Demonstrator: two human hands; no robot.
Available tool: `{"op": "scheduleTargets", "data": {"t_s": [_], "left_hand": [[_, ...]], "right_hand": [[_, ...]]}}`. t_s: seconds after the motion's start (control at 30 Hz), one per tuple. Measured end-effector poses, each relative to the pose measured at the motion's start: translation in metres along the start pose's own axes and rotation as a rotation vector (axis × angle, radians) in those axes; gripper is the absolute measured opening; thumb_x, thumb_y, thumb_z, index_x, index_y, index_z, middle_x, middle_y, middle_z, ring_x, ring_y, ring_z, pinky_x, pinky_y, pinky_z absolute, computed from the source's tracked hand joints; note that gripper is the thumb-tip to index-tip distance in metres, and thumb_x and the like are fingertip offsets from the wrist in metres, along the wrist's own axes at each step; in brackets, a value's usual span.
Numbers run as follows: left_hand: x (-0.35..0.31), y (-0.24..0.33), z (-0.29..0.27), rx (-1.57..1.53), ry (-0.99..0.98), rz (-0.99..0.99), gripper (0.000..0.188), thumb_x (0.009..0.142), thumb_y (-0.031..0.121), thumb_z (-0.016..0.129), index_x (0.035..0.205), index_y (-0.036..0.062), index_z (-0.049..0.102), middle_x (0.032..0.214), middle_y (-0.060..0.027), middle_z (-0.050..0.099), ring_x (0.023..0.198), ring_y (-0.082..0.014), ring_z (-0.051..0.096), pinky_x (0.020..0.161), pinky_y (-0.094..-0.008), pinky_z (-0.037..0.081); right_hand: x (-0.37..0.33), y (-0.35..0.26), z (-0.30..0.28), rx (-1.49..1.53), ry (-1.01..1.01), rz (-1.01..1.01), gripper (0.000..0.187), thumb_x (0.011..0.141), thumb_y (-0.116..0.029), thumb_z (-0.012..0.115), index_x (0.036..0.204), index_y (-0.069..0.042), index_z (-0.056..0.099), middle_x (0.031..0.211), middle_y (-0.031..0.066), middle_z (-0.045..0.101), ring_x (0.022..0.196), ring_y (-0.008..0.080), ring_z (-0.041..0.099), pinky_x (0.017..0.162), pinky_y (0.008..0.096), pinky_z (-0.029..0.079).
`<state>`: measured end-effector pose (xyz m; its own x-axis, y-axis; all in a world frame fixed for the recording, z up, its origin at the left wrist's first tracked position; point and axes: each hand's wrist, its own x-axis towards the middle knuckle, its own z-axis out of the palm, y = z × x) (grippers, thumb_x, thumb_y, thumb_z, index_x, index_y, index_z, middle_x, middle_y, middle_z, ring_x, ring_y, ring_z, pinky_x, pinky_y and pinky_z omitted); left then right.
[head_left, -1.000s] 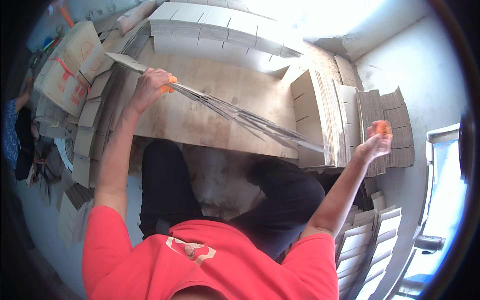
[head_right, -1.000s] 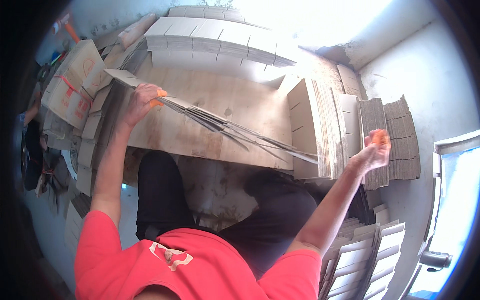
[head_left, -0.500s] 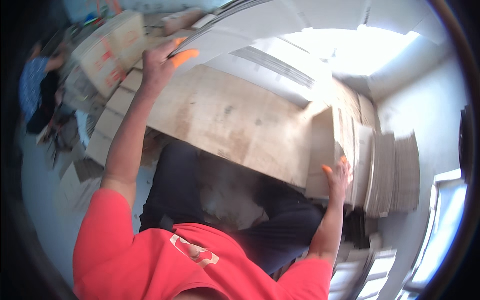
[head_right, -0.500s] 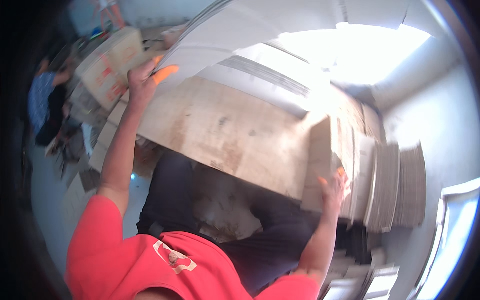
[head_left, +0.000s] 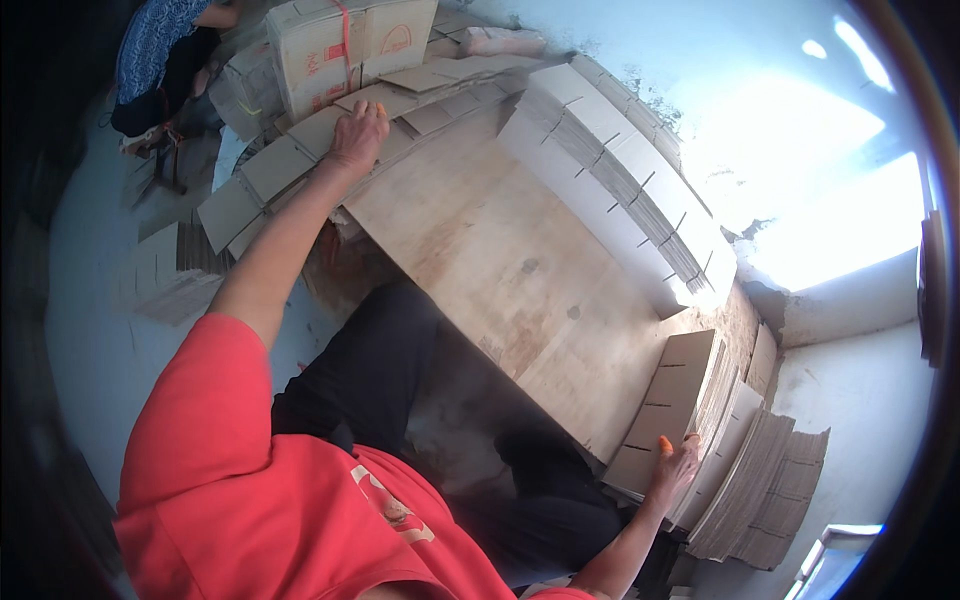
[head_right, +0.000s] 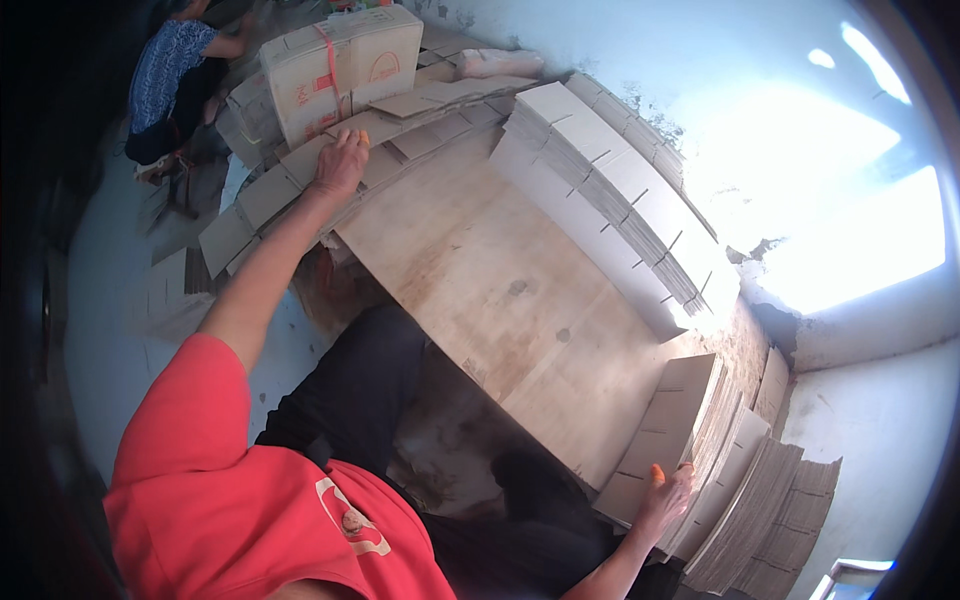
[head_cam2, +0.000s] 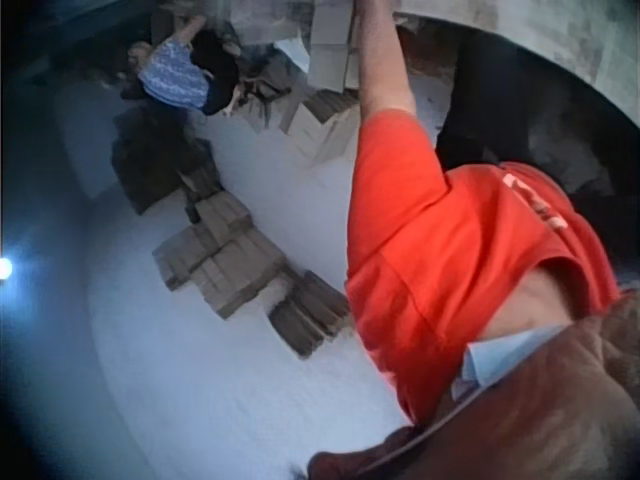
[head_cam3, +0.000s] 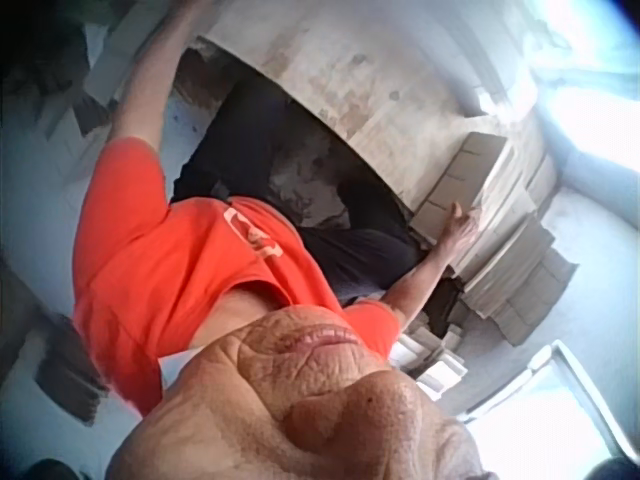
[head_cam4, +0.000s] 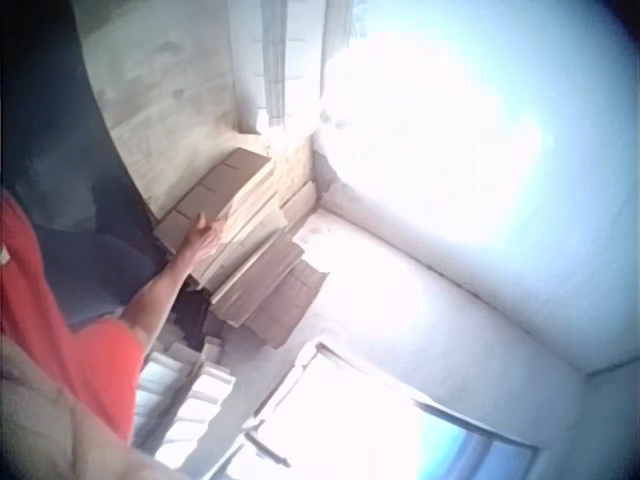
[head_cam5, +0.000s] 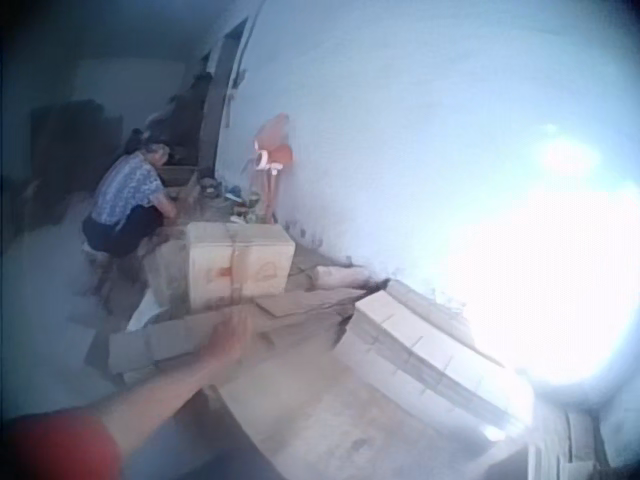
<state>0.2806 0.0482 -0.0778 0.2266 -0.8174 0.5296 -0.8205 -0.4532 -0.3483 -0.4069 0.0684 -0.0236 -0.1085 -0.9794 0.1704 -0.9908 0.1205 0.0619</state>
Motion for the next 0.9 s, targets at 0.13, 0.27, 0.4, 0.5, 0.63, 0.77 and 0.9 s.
{"op": "scheduleTargets", "data": {"t_s": [0.13, 0.27, 0.4, 0.5, 0.63, 0.77, 0.9], "left_hand": [[-0.024, 0.014, 0.034, 0.015, -0.248, 0.003, 0.022, 0.079, 0.005, 0.057, 0.100, 0.0025, 0.062, 0.100, -0.0069, 0.060, 0.101, -0.0207, 0.056, 0.071, -0.0340, 0.052], [-0.024, 0.016, 0.033, -0.166, -0.288, 0.019, 0.018, 0.079, 0.008, 0.060, 0.097, 0.0040, 0.062, 0.102, -0.0088, 0.062, 0.105, -0.0236, 0.055, 0.080, -0.0430, 0.049], [-0.022, 0.005, 0.001, -0.364, -0.190, 0.049, 0.026, 0.076, 0.015, 0.070, 0.098, 0.0032, 0.062, 0.093, -0.0134, 0.065, 0.091, -0.0320, 0.061, 0.078, -0.0441, 0.049], [-0.022, 0.024, -0.017, -0.505, -0.093, 0.075, 0.025, 0.077, 0.015, 0.069, 0.098, 0.0016, 0.063, 0.093, -0.0133, 0.066, 0.092, -0.0309, 0.061, 0.077, -0.0444, 0.049], [-0.030, 0.056, -0.042, -0.610, -0.094, 0.187, 0.022, 0.079, 0.017, 0.067, 0.095, 0.0025, 0.064, 0.089, -0.0145, 0.066, 0.087, -0.0336, 0.061, 0.072, -0.0449, 0.049], [-0.040, 0.086, -0.061, -0.736, -0.151, 0.279, 0.019, 0.078, 0.017, 0.067, 0.093, 0.0045, 0.066, 0.082, -0.0167, 0.065, 0.081, -0.0365, 0.062, 0.071, -0.0461, 0.049], [-0.047, 0.098, -0.077, -0.795, -0.155, 0.335, 0.022, 0.078, 0.018, 0.067, 0.095, 0.0038, 0.067, 0.083, -0.0178, 0.066, 0.082, -0.0351, 0.062, 0.073, -0.0449, 0.049]], "right_hand": [[-0.002, 0.003, 0.003, 0.018, 0.015, 0.016, 0.044, 0.073, -0.019, 0.077, 0.105, -0.003, 0.052, 0.098, 0.0198, 0.061, 0.096, 0.0397, 0.059, 0.075, 0.0487, 0.047], [0.001, 0.048, 0.041, -0.015, 0.193, -0.139, 0.045, 0.073, -0.022, 0.077, 0.107, -0.004, 0.053, 0.104, 0.0196, 0.061, 0.097, 0.0403, 0.058, 0.076, 0.0481, 0.047], [0.013, 0.004, 0.022, -0.027, 0.008, 0.111, 0.031, 0.074, -0.019, 0.075, 0.097, -0.005, 0.059, 0.104, 0.0134, 0.063, 0.102, 0.0321, 0.058, 0.077, 0.0449, 0.049], [0.016, -0.010, 0.012, -0.129, 0.068, 0.113, 0.031, 0.073, -0.018, 0.077, 0.094, -0.006, 0.059, 0.102, 0.0120, 0.064, 0.099, 0.0313, 0.061, 0.076, 0.0437, 0.050], [0.017, -0.014, 0.009, -0.102, -0.017, 0.250, 0.031, 0.073, -0.020, 0.078, 0.093, -0.006, 0.058, 0.100, 0.0144, 0.065, 0.092, 0.0330, 0.065, 0.076, 0.0425, 0.050], [0.020, -0.006, 0.016, -0.071, 0.063, 0.183, 0.025, 0.076, -0.022, 0.076, 0.083, -0.003, 0.060, 0.089, 0.0175, 0.067, 0.080, 0.0349, 0.066, 0.067, 0.0441, 0.051], [0.017, -0.015, 0.006, -0.019, 0.119, 0.263, 0.024, 0.087, -0.030, 0.063, 0.079, -0.008, 0.065, 0.086, 0.0141, 0.068, 0.074, 0.0323, 0.066, 0.065, 0.0428, 0.052]]}}
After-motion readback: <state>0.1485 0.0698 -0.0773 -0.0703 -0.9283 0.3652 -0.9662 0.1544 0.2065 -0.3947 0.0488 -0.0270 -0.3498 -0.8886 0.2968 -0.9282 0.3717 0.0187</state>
